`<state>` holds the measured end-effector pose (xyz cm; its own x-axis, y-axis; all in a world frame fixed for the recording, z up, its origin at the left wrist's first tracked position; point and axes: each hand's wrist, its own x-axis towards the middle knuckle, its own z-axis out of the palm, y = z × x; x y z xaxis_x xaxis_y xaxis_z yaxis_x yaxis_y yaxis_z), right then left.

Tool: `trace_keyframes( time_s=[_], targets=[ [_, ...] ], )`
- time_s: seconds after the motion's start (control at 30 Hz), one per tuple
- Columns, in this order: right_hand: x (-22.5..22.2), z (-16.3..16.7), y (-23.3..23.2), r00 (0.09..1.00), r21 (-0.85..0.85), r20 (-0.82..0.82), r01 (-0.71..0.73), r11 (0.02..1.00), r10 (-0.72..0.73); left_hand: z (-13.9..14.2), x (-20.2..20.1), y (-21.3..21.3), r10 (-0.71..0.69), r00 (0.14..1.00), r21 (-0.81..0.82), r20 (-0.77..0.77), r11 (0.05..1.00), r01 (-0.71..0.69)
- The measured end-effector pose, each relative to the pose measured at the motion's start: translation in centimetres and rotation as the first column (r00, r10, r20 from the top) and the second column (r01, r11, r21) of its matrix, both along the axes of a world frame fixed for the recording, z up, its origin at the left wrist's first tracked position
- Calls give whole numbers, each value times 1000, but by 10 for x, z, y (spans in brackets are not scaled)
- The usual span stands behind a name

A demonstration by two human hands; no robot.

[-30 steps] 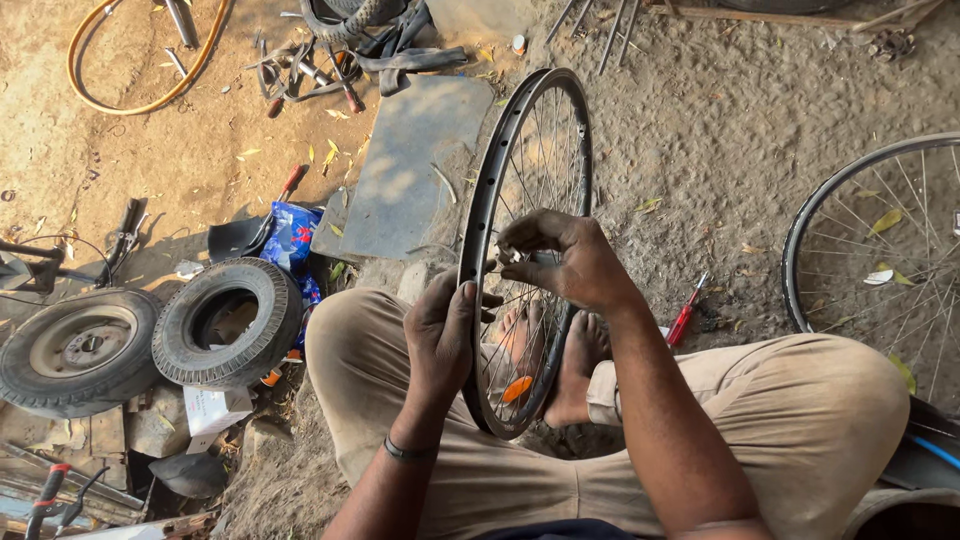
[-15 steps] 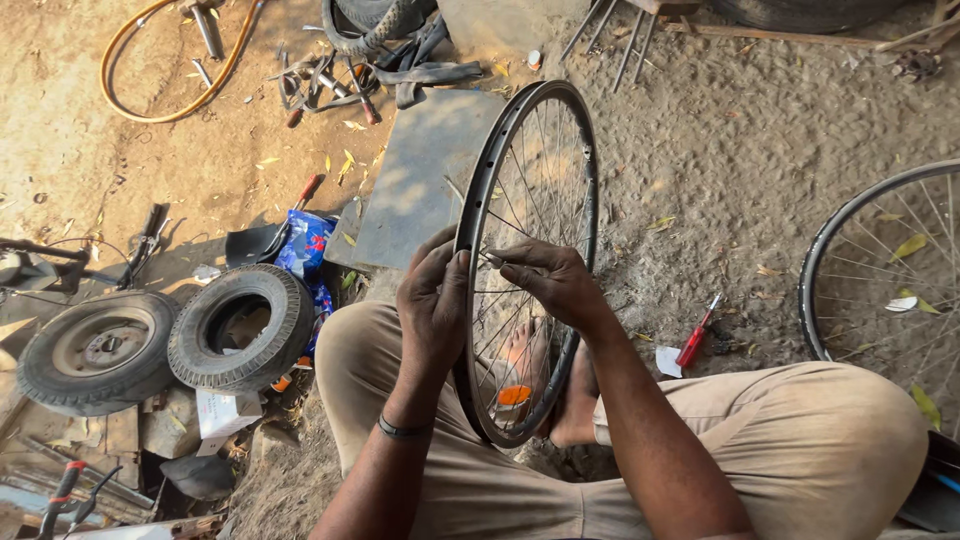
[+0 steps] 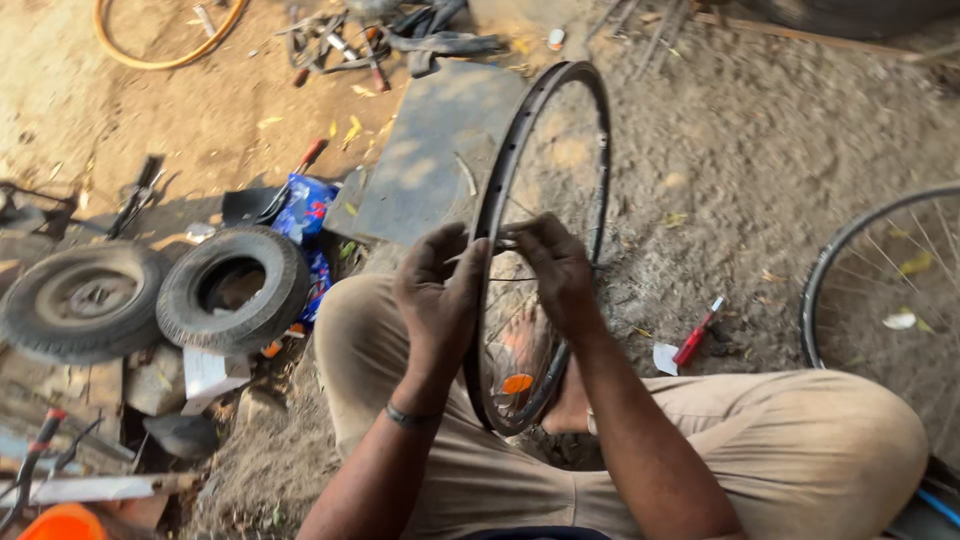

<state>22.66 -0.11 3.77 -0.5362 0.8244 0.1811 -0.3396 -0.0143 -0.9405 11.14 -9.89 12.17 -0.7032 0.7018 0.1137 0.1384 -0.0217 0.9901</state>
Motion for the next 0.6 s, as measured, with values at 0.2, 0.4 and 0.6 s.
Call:
trace_keyframes(
  time_s=[0.2, 0.4, 0.6],
  targets=[
    [1, -12, 10, 966, -212, -260, -64, 975, 7, -15, 1, -8, 7, 999, 50, -37, 999, -5],
    [-11, -5, -8, 951, 8, -269, -154, 988, 150, -29, -15, -13, 4, 995, 87, -97, 996, 5],
    [-25, -15, -7, 990, 157, -131, -26, 987, 47, -29, -32, -11, -45, 998, 113, -47, 992, 50]
  ],
)
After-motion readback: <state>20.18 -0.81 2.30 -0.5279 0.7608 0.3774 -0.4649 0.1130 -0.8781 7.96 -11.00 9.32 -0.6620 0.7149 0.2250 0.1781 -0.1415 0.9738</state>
